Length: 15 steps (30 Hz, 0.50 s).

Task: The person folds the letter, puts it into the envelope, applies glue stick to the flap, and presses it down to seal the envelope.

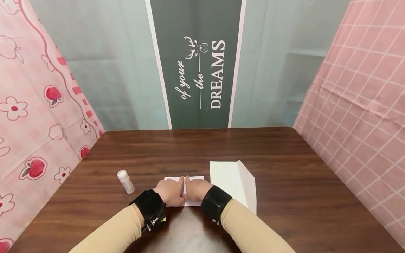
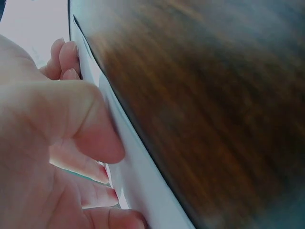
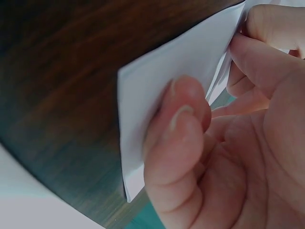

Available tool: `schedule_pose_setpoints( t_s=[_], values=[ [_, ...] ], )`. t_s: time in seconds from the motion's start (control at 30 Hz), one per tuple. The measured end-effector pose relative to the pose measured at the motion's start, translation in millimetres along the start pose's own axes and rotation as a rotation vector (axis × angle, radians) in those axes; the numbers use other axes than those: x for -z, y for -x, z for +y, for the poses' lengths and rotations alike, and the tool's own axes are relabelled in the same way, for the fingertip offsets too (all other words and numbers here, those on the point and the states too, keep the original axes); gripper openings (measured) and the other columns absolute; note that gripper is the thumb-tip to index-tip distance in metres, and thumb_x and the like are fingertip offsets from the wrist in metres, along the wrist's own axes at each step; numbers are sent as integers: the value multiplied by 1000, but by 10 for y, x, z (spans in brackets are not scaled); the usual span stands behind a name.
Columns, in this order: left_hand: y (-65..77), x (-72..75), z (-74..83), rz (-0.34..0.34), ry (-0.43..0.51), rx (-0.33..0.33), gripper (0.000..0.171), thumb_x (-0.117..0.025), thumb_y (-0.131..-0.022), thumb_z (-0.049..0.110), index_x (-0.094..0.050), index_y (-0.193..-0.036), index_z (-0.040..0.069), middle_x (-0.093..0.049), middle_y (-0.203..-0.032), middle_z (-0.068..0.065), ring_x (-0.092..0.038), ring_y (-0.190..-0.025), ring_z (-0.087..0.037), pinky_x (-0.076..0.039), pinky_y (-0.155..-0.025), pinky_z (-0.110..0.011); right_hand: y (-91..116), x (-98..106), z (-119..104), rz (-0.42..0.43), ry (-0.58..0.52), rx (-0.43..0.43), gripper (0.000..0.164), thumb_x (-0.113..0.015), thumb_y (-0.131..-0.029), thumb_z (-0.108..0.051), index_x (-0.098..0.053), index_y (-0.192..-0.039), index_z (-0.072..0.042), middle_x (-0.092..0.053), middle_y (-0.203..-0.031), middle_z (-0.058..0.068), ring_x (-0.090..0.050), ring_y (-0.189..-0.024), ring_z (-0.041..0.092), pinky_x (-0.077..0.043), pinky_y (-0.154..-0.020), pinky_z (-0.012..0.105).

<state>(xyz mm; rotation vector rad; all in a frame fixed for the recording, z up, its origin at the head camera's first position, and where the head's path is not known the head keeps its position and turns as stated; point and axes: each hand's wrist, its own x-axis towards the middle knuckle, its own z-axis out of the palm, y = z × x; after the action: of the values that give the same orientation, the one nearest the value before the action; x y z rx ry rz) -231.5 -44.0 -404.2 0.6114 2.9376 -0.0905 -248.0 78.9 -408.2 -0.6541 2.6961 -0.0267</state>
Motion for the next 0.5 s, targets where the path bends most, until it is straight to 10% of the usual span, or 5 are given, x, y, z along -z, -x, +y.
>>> schedule_pose_setpoints(
  t_s=[0.5],
  values=[
    [14, 13, 18, -2, 12, 11, 74, -61, -78, 46, -46, -134, 0, -68, -90, -10, -62, -80, -28, -49, -63, -41, -4, -35, 6, 16, 2, 1, 71, -58, -89, -37, -33, -141, 4, -66, -105, 17, -62, -100, 23, -46, -88, 37]
  ],
)
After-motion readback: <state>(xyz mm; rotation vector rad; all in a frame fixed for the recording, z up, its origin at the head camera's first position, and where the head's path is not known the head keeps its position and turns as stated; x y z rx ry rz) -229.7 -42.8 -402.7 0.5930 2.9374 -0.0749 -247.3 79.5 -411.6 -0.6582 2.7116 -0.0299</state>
